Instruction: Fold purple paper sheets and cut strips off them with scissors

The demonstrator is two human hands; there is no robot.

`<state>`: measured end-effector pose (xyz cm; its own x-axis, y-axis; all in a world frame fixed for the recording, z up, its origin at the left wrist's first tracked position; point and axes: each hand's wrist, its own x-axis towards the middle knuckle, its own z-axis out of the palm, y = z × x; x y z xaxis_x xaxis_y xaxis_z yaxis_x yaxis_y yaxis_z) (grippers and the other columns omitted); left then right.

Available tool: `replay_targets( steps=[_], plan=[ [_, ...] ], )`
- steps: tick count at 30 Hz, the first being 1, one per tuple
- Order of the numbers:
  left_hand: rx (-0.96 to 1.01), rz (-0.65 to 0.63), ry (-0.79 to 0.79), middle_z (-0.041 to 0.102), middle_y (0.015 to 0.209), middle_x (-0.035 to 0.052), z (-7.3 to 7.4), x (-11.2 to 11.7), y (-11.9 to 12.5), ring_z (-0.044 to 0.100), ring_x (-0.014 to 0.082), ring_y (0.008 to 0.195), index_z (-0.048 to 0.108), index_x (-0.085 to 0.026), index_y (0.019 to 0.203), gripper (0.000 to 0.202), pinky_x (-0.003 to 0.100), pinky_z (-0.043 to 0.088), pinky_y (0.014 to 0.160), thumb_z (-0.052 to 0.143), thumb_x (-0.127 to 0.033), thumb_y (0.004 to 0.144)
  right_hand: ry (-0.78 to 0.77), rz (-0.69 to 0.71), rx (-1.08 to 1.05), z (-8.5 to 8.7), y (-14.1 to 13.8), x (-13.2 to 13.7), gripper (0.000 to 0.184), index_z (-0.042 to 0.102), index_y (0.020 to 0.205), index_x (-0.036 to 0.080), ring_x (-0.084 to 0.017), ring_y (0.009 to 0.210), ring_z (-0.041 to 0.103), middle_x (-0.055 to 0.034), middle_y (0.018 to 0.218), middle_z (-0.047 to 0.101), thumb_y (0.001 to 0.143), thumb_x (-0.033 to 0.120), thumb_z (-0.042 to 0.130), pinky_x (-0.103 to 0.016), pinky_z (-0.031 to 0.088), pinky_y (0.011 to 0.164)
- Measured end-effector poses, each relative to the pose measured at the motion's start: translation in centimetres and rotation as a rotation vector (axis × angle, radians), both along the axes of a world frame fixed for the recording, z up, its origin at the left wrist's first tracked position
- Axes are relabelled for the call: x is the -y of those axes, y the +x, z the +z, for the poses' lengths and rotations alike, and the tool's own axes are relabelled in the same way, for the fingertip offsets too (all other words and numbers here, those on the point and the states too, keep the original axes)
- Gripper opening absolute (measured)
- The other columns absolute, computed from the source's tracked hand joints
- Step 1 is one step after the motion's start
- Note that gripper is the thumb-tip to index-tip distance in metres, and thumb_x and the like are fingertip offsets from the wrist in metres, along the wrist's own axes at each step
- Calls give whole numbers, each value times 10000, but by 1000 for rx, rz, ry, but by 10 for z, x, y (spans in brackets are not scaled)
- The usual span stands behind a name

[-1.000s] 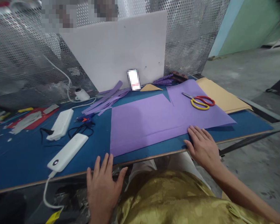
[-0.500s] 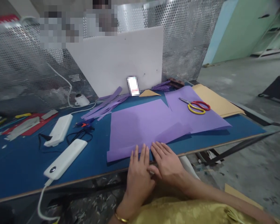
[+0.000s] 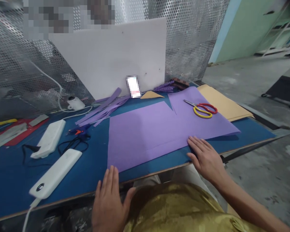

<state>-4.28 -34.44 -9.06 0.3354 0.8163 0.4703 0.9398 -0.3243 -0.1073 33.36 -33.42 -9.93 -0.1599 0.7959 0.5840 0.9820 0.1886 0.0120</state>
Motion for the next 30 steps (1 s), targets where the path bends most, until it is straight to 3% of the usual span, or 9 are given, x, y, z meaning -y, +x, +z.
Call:
replay_targets(
  steps=[7, 12, 16, 20, 23, 26, 30],
  plan=[
    [23, 60, 22, 536, 1476, 217, 2, 6, -6, 497, 383, 1358, 71, -146, 1625, 816, 594, 380, 1078, 354, -564, 983, 54, -53, -7, -7, 2, 0, 511, 617, 1309, 32, -314, 1259, 605, -206, 1337, 655, 1050, 402, 379, -487, 418, 1105],
    [27, 72, 86, 609, 1365, 262, 5, 1, 1, 480, 435, 1351, 272, -39, 1566, 863, 623, 354, 1100, 419, -623, 947, 56, -87, 32, -4, 1, -1, 520, 649, 1266, 9, -334, 1222, 628, -226, 1299, 672, 1052, 392, 369, -500, 434, 1078],
    [9, -64, 63, 581, 1421, 242, 6, -3, 31, 475, 386, 1373, 431, -20, 1483, 801, 553, 380, 1116, 456, -613, 945, 17, -84, 23, 7, -26, -2, 563, 671, 1242, -2, -347, 1192, 642, -243, 1278, 678, 1043, 439, 384, -518, 445, 1063],
    [-36, -296, -74, 463, 1561, 146, 8, -8, 75, 409, 326, 1446, 420, -129, 1523, 780, 476, 405, 1124, 526, -602, 913, -74, 144, -43, 11, -77, -1, 521, 641, 1323, 55, -303, 1272, 594, -191, 1364, 641, 1017, 427, 443, -482, 431, 1109],
    [-62, -387, -122, 397, 1599, 153, 9, -10, 94, 324, 318, 1497, 379, -82, 1540, 744, 467, 327, 1192, 560, -420, 903, -123, 299, -66, 7, -106, 2, 602, 600, 1373, 45, -305, 1339, 535, -202, 1418, 595, 977, 488, 503, -476, 414, 1135],
    [-46, -392, -127, 383, 1600, 182, 8, -11, 97, 281, 334, 1513, 373, -11, 1522, 752, 467, 285, 1219, 575, -327, 870, -105, 293, -72, 2, -114, 4, 637, 592, 1370, 18, -313, 1361, 511, -216, 1430, 578, 985, 513, 482, -483, 402, 1143],
    [-34, -327, -138, 443, 1558, 207, 12, -10, 90, 366, 371, 1466, 434, -11, 1482, 816, 485, 372, 1162, 603, -525, 872, -109, 234, -61, 1, -90, 3, 562, 602, 1365, 48, -303, 1347, 528, -197, 1431, 584, 1007, 455, 454, -484, 382, 1148]
  ],
)
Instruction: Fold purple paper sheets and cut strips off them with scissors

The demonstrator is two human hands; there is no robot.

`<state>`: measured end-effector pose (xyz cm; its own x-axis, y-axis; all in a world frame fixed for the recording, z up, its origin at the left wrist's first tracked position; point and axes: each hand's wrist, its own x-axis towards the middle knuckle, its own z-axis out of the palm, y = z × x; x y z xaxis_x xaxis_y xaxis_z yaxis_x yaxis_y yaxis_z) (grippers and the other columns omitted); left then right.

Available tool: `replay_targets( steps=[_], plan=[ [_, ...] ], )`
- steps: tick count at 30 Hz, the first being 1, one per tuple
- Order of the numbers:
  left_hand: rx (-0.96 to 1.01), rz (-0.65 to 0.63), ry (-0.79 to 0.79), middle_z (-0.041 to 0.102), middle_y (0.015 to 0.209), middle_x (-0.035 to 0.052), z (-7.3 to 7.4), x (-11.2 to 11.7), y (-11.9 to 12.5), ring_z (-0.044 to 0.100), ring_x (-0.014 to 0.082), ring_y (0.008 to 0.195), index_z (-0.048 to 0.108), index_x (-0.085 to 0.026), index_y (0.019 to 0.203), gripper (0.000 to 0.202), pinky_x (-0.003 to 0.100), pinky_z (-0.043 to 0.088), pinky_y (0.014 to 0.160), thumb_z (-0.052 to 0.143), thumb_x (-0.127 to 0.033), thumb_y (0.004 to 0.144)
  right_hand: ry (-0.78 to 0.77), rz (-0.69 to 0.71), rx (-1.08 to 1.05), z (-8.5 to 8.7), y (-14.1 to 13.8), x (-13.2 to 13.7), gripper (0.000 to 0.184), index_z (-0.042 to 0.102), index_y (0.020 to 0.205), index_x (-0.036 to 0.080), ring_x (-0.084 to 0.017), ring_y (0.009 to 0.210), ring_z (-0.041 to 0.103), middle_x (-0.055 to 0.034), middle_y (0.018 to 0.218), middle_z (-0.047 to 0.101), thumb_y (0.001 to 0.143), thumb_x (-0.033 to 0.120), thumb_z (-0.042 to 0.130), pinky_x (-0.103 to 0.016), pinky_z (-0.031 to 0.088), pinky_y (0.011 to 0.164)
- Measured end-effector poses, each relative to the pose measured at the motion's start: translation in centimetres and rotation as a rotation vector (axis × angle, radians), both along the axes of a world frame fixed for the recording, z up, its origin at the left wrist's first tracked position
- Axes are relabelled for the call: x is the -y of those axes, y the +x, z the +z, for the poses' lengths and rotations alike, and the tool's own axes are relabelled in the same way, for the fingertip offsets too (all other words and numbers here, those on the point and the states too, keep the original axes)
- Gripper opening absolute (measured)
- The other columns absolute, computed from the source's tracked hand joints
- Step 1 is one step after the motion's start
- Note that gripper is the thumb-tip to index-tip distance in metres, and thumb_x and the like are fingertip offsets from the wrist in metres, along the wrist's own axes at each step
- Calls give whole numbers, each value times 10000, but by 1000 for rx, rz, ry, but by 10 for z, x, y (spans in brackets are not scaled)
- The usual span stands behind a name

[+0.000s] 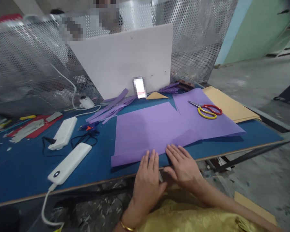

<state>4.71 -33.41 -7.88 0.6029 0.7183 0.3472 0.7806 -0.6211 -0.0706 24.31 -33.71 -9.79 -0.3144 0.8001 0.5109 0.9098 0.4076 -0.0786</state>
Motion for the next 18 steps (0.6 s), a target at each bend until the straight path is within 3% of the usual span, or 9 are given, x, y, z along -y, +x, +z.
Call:
replay_targets(
  steps=[4, 9, 14, 18],
  plan=[
    [1, 49, 83, 540, 1475, 222, 6, 0, -16, 483, 364, 1384, 491, 7, 1424, 861, 473, 433, 1093, 504, -677, 900, 21, -119, 17, 0, 42, -3, 514, 592, 1375, 66, -297, 1327, 551, -184, 1414, 604, 1029, 402, 411, -492, 369, 1144],
    [19, 149, 126, 584, 1430, 223, 6, 5, -53, 532, 344, 1342, 453, -15, 1456, 775, 493, 392, 1104, 437, -611, 961, 65, -208, 16, -3, 84, -1, 482, 586, 1377, 87, -287, 1320, 563, -165, 1398, 623, 1034, 376, 408, -474, 383, 1142],
    [39, 283, 112, 578, 1437, 219, 2, 11, -93, 539, 357, 1336, 332, -78, 1555, 755, 542, 375, 1102, 379, -573, 987, 117, -269, 15, -3, 103, -1, 466, 618, 1330, 76, -298, 1280, 595, -186, 1346, 655, 1036, 372, 409, -463, 409, 1122],
    [86, 357, 86, 596, 1423, 203, 2, 14, -101, 500, 385, 1369, 389, -107, 1540, 776, 583, 329, 1139, 386, -623, 961, 117, -326, 62, -2, 103, -1, 532, 623, 1306, 27, -330, 1266, 599, -222, 1329, 654, 1039, 428, 398, -477, 418, 1108]
  ],
)
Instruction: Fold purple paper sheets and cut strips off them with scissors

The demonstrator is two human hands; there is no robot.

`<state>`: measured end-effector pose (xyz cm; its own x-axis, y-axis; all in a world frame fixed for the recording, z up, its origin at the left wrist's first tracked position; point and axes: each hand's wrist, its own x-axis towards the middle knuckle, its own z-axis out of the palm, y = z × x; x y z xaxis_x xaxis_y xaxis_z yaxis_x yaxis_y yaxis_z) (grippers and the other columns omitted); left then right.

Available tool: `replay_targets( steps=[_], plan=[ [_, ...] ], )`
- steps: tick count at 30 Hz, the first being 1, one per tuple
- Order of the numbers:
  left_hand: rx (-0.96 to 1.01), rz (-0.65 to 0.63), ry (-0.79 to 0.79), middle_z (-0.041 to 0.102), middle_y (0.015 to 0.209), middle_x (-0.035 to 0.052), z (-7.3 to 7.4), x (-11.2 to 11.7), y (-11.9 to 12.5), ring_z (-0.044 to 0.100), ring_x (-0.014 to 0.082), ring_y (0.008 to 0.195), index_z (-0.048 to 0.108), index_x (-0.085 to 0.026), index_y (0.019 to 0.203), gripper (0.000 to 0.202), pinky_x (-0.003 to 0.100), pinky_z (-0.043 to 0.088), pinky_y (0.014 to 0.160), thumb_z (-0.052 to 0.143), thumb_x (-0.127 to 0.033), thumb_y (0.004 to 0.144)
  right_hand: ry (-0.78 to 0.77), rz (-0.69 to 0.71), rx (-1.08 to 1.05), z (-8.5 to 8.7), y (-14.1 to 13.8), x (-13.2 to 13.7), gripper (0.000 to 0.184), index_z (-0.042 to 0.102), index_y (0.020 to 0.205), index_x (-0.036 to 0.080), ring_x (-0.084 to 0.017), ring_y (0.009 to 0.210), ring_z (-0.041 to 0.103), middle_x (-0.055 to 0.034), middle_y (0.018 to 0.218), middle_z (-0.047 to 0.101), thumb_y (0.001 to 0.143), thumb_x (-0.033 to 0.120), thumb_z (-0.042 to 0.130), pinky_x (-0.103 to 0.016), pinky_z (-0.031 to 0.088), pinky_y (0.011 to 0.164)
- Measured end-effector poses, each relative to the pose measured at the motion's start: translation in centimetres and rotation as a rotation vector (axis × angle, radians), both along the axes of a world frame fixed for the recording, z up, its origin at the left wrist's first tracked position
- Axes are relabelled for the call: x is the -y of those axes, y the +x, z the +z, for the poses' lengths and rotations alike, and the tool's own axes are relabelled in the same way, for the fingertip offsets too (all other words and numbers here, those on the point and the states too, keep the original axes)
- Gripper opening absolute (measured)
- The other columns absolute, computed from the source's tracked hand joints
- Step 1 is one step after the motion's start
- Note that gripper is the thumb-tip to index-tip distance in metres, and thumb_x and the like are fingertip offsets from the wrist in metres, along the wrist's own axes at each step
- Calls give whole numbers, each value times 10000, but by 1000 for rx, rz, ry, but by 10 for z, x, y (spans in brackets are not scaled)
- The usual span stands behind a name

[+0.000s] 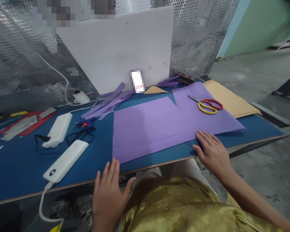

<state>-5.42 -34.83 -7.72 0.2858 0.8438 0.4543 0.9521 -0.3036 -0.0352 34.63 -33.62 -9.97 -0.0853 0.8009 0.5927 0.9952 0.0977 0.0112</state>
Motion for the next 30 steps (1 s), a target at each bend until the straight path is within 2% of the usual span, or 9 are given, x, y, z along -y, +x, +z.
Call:
replay_targets(
  steps=[3, 5, 10, 12, 14, 17, 20, 25, 30],
  plan=[
    [4, 33, 28, 598, 1406, 237, 1, -1, 17, 421, 429, 1417, 431, -49, 1503, 820, 629, 309, 1139, 392, -647, 945, -31, -74, 10, 2, -15, 2, 588, 597, 1339, 14, -361, 1314, 555, -244, 1355, 630, 1027, 474, 409, -513, 406, 1110],
    [-11, -29, 35, 567, 1439, 242, 2, -4, 39, 412, 418, 1425, 416, -27, 1504, 825, 618, 319, 1141, 410, -635, 947, -53, -56, -6, 5, -34, 3, 609, 587, 1354, 5, -371, 1335, 532, -251, 1373, 614, 1019, 485, 417, -530, 396, 1116],
    [-73, -350, -62, 460, 1552, 189, 0, -18, 96, 380, 327, 1466, 396, -46, 1513, 738, 494, 333, 1185, 525, -471, 923, -182, 280, -69, 14, -100, 3, 659, 580, 1389, 40, -307, 1368, 508, -185, 1445, 575, 1003, 546, 410, -466, 385, 1160],
    [-90, -424, -85, 457, 1555, 186, -3, -22, 109, 378, 307, 1471, 379, -44, 1522, 719, 460, 336, 1191, 534, -351, 891, -208, 373, -77, 15, -116, 2, 726, 568, 1397, 18, -305, 1376, 500, -194, 1458, 559, 990, 598, 407, -459, 387, 1167],
    [-85, -439, -64, 469, 1543, 198, -7, -26, 112, 393, 309, 1462, 357, -31, 1530, 729, 449, 352, 1181, 528, -318, 882, -210, 403, -76, 13, -120, 2, 755, 558, 1400, 0, -310, 1385, 489, -208, 1461, 550, 987, 614, 410, -465, 388, 1169],
    [-56, -407, 17, 497, 1517, 216, -9, -27, 105, 431, 336, 1431, 322, -24, 1543, 776, 459, 404, 1131, 517, -463, 934, -198, 365, -91, 8, -101, -1, 706, 544, 1418, 20, -299, 1396, 476, -205, 1472, 541, 990, 574, 447, -470, 392, 1164],
    [-56, -389, 80, 527, 1493, 208, -9, -27, 91, 474, 340, 1394, 260, -42, 1574, 860, 454, 437, 1083, 487, -585, 948, -148, 276, -89, 3, -66, -3, 649, 530, 1425, 26, -296, 1386, 488, -210, 1464, 548, 1010, 515, 429, -484, 413, 1138],
    [-73, -331, 129, 529, 1494, 196, -13, -27, 55, 495, 323, 1373, 168, -74, 1608, 845, 434, 409, 1091, 386, -598, 982, -58, 203, -24, -1, -17, -4, 651, 481, 1457, 48, -294, 1391, 484, -197, 1473, 545, 1030, 529, 381, -489, 411, 1117],
    [-116, -198, 160, 532, 1464, 253, -17, -23, 6, 529, 369, 1325, 180, -39, 1599, 845, 487, 418, 1055, 327, -603, 987, -40, 149, 7, -8, 0, 1, 642, 422, 1500, 75, -299, 1396, 477, -185, 1488, 533, 1033, 514, 384, -486, 385, 1131]
  ],
)
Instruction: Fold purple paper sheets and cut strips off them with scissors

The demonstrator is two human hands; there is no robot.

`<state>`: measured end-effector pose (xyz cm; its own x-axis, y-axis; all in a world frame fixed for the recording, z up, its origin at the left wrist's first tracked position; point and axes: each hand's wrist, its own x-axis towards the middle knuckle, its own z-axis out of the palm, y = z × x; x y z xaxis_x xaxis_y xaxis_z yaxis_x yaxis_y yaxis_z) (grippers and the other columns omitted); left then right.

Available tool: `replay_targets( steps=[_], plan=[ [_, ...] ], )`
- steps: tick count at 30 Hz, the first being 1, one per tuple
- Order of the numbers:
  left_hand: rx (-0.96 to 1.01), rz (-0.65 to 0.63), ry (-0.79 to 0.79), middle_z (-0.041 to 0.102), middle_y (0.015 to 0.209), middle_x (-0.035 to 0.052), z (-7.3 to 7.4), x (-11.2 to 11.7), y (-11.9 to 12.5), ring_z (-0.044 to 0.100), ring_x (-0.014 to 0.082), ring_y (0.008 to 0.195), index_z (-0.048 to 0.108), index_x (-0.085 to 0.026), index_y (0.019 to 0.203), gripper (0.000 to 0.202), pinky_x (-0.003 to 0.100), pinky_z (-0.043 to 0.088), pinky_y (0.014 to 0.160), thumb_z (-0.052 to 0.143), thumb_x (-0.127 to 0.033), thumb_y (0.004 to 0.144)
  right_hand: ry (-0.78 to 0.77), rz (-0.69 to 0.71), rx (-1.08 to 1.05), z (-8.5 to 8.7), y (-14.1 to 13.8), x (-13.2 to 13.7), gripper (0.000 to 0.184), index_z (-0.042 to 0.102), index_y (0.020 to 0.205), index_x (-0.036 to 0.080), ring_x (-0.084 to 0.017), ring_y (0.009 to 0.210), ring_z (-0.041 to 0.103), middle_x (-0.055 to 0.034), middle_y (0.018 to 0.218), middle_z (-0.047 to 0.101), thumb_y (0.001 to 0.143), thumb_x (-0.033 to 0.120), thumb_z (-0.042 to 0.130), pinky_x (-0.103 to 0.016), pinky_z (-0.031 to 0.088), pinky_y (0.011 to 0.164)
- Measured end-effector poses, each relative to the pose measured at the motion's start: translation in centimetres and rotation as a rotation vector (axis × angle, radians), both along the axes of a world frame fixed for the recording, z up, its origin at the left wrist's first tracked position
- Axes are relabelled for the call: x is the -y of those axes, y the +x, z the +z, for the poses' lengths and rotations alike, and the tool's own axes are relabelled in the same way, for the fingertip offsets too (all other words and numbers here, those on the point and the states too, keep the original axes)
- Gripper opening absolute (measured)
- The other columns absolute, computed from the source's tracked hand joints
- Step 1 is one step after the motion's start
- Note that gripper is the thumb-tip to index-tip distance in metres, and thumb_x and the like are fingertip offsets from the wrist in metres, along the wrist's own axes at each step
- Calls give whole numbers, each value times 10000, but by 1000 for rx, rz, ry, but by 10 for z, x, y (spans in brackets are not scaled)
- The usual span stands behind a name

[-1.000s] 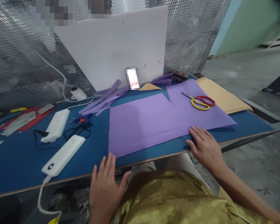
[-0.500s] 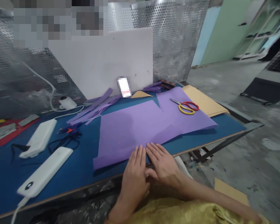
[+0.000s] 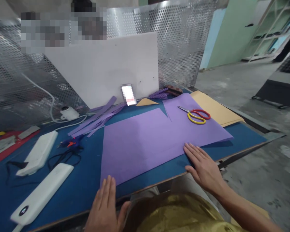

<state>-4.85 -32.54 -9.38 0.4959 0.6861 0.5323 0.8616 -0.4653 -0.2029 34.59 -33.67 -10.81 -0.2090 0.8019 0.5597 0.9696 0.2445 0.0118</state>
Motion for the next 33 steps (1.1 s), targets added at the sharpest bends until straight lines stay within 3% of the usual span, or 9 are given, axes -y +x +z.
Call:
replay_targets(
  steps=[4, 8, 11, 15, 18, 21, 25, 30, 33],
  plan=[
    [-43, 76, 21, 566, 1434, 243, 3, 7, -21, 549, 359, 1304, 160, -46, 1603, 847, 481, 420, 1041, 312, -606, 987, 49, -39, 2, -7, 5, 0, 615, 411, 1509, 89, -309, 1370, 508, -187, 1458, 562, 1039, 484, 375, -489, 384, 1126],
    [-63, 115, 60, 597, 1407, 232, 5, 11, -20, 566, 358, 1282, 139, -47, 1606, 846, 504, 391, 1063, 304, -604, 990, 91, -58, 26, -9, 4, -1, 614, 444, 1483, 71, -321, 1338, 539, -201, 1425, 589, 1039, 488, 370, -485, 392, 1116],
    [-75, 130, 86, 628, 1360, 250, 8, 11, -16, 578, 383, 1254, 350, 16, 1524, 820, 533, 387, 1051, 315, -605, 990, 127, -84, 57, -7, 0, -2, 608, 503, 1428, 51, -326, 1290, 579, -208, 1379, 624, 1044, 493, 342, -479, 407, 1092],
    [-103, 170, 73, 681, 1280, 243, 14, 8, -13, 561, 411, 1264, 655, 29, 1242, 807, 544, 383, 1057, 296, -645, 979, 158, -122, 85, -4, -3, -1, 622, 575, 1351, 35, -333, 1235, 615, -216, 1335, 653, 1049, 509, 308, -484, 415, 1068],
    [-93, 186, 66, 683, 1291, 218, 15, 9, -15, 558, 396, 1279, 684, -8, 1225, 806, 542, 387, 1069, 286, -662, 974, 168, -122, 94, -3, -3, 1, 619, 600, 1323, 27, -332, 1228, 619, -214, 1328, 658, 1056, 493, 293, -488, 418, 1057],
    [-48, 202, 70, 656, 1321, 247, 11, 11, -13, 536, 408, 1307, 660, 9, 1256, 824, 555, 390, 1077, 322, -680, 955, 175, -154, 90, -3, -7, 1, 653, 617, 1292, -16, -362, 1231, 612, -248, 1307, 660, 1053, 497, 293, -517, 412, 1057],
    [19, 152, 80, 602, 1399, 244, 9, 9, 18, 512, 370, 1349, 559, 5, 1374, 776, 522, 404, 1093, 393, -631, 962, 146, -127, 33, 3, -35, -3, 667, 639, 1272, -23, -365, 1226, 616, -256, 1294, 665, 1037, 523, 335, -520, 421, 1067],
    [-3, -107, -67, 517, 1521, 138, 16, 0, 80, 452, 286, 1420, 417, -95, 1510, 681, 454, 408, 1121, 429, -536, 992, -43, 174, -86, 17, -92, -10, 553, 606, 1356, 44, -291, 1306, 571, -182, 1401, 615, 1015, 447, 441, -454, 428, 1113],
    [-22, -206, -197, 483, 1549, 131, 18, -4, 98, 419, 279, 1446, 422, -96, 1507, 652, 436, 402, 1134, 423, -508, 1001, -128, 297, -144, 20, -111, -12, 508, 572, 1406, 86, -252, 1358, 525, -138, 1453, 580, 1014, 384, 446, -434, 410, 1141]
  ],
)
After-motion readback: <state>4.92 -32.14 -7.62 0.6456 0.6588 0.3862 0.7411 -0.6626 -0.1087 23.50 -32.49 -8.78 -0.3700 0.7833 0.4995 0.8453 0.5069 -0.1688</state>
